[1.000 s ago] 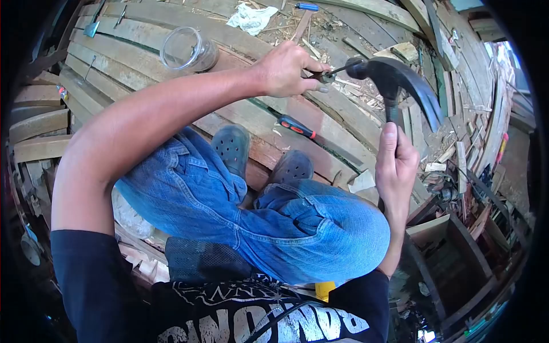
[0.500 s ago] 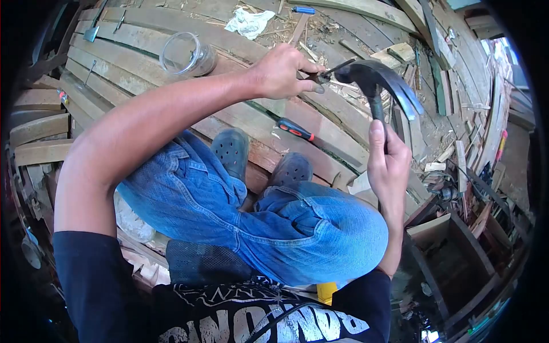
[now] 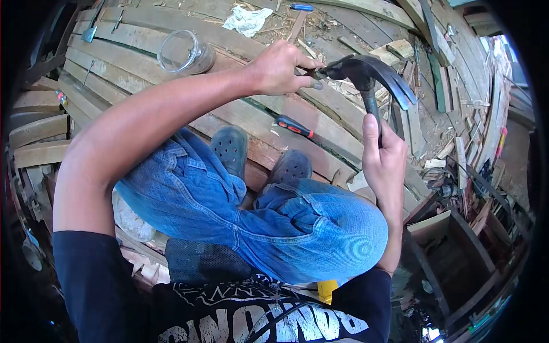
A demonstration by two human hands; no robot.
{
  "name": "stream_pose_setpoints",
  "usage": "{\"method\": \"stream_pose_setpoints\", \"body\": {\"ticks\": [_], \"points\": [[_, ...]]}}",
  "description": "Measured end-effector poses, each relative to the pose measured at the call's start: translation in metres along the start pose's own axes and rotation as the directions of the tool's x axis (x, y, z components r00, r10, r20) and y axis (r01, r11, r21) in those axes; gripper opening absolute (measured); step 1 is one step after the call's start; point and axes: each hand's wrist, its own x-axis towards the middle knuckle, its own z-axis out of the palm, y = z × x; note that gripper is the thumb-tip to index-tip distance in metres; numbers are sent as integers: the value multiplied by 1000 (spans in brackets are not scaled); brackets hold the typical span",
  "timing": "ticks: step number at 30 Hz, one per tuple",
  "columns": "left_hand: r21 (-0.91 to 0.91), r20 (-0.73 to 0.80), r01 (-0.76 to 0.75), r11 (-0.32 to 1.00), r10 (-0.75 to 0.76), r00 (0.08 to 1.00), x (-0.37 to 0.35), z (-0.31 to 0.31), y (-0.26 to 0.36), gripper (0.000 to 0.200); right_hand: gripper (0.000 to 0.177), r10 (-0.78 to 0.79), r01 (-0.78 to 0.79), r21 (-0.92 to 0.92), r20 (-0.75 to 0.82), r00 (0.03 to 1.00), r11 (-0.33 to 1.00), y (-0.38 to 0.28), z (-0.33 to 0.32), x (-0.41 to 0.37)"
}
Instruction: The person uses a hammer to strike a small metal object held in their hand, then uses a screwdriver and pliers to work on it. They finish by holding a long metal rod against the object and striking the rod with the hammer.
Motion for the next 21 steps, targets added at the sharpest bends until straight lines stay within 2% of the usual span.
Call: {"method": "stream_pose_setpoints", "body": {"ticks": [1,3,4,7,8,9,13,15,17,21], "points": [[2,21,15,1000,-15,1000,1,-2,0,28,36,0,0,1,-7,1000,1000,-1,-2,0],[15,-1,6,1000,-6,1000,2,-2,-1,28,38,13,-8,114,-40,999,993,-2,-2,0],[19,-15,2,1000,-2,1000,-1,1,-2,28,39,68,-63,154,-24,997,986,-3,-5,0],[24,2,4,1000,-4,1000,-2,0,-1,27,39,26,-23,131,-27,999,991,-1,-2,0],[24,0,-1,1000,1,1000,-1,-1,1,27,40,13,-13,40,2,1000,999,0,1,2],[19,4,1,1000,-1,1000,-1,-2,1,27,40,14,-14,39,-3,1000,999,-3,-1,1],[63,-18,-37,997,38,999,-1,1,-4,30,41,52,-52,128,5,999,990,-7,-2,1],[27,-25,-31,999,32,999,-3,2,-3,31,39,51,-50,145,-2,999,988,-6,2,0],[46,42,29,998,-31,999,-2,-2,3,31,38,13,-12,86,-10,1000,996,-6,4,2],[27,-42,-59,998,60,997,-2,2,-6,29,37,48,-45,191,-10,999,981,-3,1,1]]}}
